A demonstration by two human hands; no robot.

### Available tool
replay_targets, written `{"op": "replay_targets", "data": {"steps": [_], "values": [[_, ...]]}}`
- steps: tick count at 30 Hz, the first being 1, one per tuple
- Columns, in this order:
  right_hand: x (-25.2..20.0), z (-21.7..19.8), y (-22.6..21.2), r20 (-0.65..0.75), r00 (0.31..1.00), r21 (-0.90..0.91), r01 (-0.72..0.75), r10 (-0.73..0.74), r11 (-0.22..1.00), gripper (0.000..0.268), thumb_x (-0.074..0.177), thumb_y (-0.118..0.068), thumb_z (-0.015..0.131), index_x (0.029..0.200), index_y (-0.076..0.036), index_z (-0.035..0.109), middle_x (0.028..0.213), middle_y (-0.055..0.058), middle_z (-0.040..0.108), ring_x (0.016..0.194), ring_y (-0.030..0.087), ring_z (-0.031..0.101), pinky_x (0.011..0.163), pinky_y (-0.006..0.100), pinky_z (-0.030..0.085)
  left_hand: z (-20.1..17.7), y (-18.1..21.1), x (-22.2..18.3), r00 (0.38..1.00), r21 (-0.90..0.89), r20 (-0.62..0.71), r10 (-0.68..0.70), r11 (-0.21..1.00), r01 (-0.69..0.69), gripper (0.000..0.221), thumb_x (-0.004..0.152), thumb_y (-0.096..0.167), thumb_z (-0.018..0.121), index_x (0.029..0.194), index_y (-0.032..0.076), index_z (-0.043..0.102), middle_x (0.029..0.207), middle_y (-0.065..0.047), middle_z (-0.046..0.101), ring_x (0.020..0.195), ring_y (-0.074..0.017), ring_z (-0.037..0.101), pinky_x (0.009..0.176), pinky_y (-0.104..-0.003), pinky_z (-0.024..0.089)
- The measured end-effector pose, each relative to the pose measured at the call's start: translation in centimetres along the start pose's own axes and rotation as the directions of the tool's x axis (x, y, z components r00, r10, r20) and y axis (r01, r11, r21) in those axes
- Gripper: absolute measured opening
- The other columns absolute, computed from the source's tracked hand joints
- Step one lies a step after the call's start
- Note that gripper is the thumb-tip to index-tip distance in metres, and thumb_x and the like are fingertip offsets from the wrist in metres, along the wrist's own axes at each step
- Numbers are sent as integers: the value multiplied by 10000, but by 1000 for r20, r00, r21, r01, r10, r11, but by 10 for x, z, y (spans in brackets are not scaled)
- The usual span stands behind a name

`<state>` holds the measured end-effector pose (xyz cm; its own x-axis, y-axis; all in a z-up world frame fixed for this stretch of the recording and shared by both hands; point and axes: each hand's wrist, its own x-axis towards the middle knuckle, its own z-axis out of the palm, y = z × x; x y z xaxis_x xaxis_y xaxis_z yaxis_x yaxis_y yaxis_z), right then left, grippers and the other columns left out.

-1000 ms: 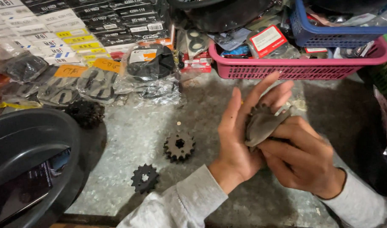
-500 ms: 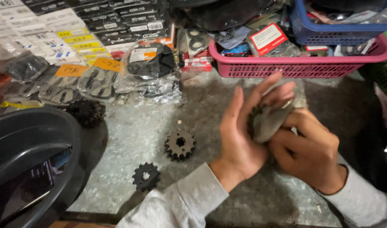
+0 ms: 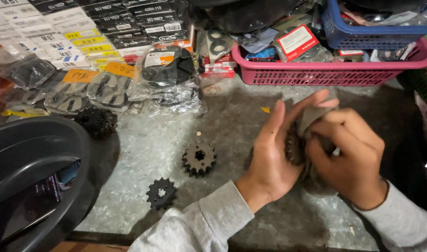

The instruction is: Cleaning motorcycle sprockets with a cloth at a workbench.

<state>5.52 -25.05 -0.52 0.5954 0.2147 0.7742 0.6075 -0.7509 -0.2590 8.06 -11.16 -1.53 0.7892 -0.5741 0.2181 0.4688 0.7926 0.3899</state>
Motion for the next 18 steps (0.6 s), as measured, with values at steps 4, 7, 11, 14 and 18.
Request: {"op": "replay_targets", "data": {"steps": [4, 7, 11, 14, 18], "values": [[1, 4, -12, 12, 1000, 121, 16, -18, 993, 124, 693, 105, 705, 786, 23, 708, 866, 126, 639, 714, 240, 592, 682, 327, 490, 0, 8, 4, 998, 21, 19, 52, 998, -52, 691, 1089, 561, 348, 1537, 50, 475, 1625, -208, 431, 1481, -289, 420, 1257, -399, 311], [7, 3, -16, 77, 982, 208, 152, -171, 966, 143, 654, 74, 723, 770, -8, 703, 833, 88, 607, 668, 221, 556, 644, 321, 487, 3, 15, 4, 998, 127, 20, 67, 989, -69, 735, 1059, 570, 306, 1580, 64, 417, 1614, -173, 433, 1616, -308, 297, 1317, -415, 222], [-1, 4, -9, 60, 995, 127, 76, -84, 989, 170, 674, 71, 732, 825, -5, 711, 946, 106, 645, 769, 237, 612, 706, 335, 505, 1, 11, 4, 1000, 80, 4, 30, 996, -30, 745, 1057, 574, 316, 1568, 45, 431, 1611, -194, 429, 1502, -277, 377, 1260, -396, 278], [1, 0, -1, 46, 999, 85, 12, -16, 996, 239, 706, 86, 729, 935, 25, 693, 1011, 138, 657, 814, 264, 604, 752, 352, 493, -2, 6, 4, 1000, 32, -14, -4, 999, 4, 703, 1101, 549, 322, 1560, 35, 462, 1560, -157, 493, 1392, -226, 479, 1218, -370, 345], [10, -3, 0, 29, 999, -35, -31, 32, 999, 307, 718, 140, 703, 1018, 86, 668, 1053, 192, 667, 856, 324, 598, 760, 389, 478, 1, 8, 4, 999, -5, 24, 21, 1000, -21, 670, 1129, 549, 311, 1539, 46, 477, 1620, -160, 450, 1478, -235, 431, 1270, -371, 310]]}}
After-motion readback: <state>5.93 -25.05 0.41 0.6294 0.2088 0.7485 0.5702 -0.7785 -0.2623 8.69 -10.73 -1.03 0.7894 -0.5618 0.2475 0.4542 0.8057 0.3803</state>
